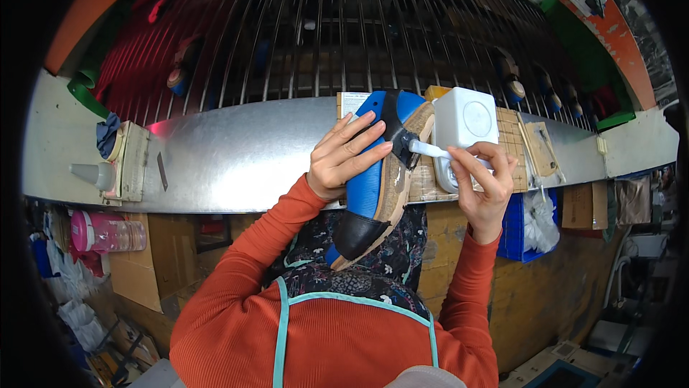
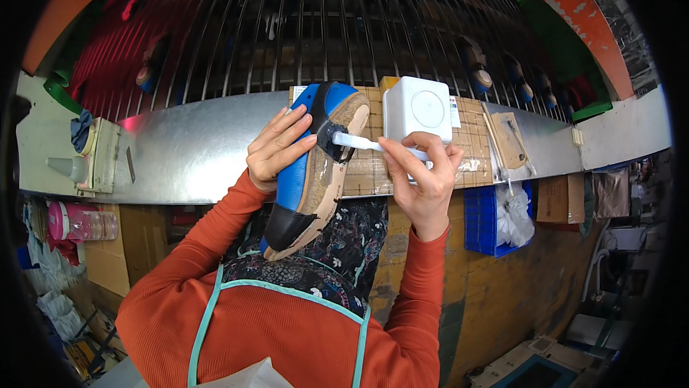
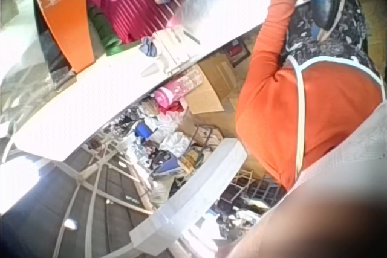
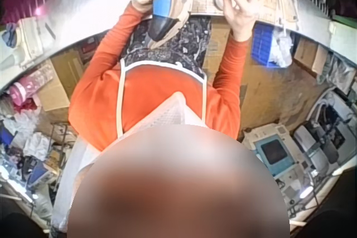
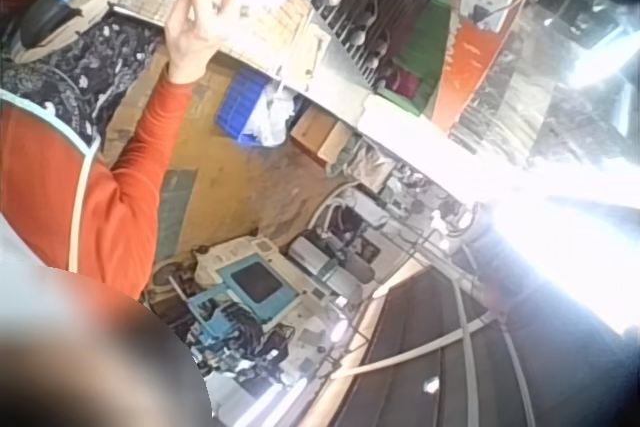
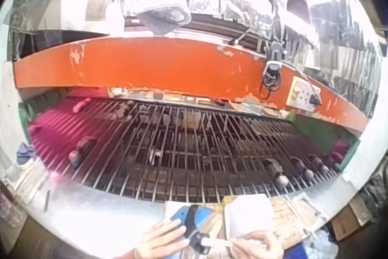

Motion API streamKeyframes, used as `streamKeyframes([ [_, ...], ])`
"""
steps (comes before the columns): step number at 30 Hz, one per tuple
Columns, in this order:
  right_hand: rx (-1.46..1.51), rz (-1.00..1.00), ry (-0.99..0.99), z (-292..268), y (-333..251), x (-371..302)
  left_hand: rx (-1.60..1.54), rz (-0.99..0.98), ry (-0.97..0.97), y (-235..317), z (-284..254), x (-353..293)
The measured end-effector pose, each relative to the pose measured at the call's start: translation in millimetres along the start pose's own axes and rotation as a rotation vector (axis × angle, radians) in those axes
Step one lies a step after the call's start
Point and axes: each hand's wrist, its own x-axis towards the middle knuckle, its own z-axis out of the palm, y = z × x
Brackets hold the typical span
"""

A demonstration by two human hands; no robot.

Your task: The person repeatedly applies glue to the sole and strap of a blue and black sandal using a small brush. They dip the brush into a white glue container, spread glue on the sandal, and repeat the process multiple times.

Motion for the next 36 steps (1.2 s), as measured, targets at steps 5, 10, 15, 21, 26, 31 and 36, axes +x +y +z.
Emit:
streamKeyframes([
  [5,-0.031,-0.067,0.01,-3.8,4.1,-1.1,-0.027,0.005,-0.008,1.6,0.0,1.2],
  [10,-0.021,-0.15,0.008,-6.0,2.8,-4.9,-0.037,-0.026,-0.019,3.4,0.1,2.5],
  [15,0.102,-0.033,0.051,-5.2,-1.4,-5.9,-0.027,0.006,-0.001,3.9,0.2,3.6],
  [21,-0.029,-0.035,0.055,-10.5,-6.5,-8.0,-0.041,0.038,-0.001,3.2,-0.1,3.9],
  [26,0.001,0.039,0.079,-8.8,-8.1,-9.5,-0.039,0.038,-0.008,3.4,0.7,2.9],
  [31,-0.011,0.032,0.071,-7.4,-10.1,-10.0,-0.041,0.048,-0.004,3.1,1.0,2.4],
  [36,-0.027,-0.022,0.012,-10.9,-9.2,-7.2,-0.023,0.052,-0.021,1.3,0.0,2.1],
])
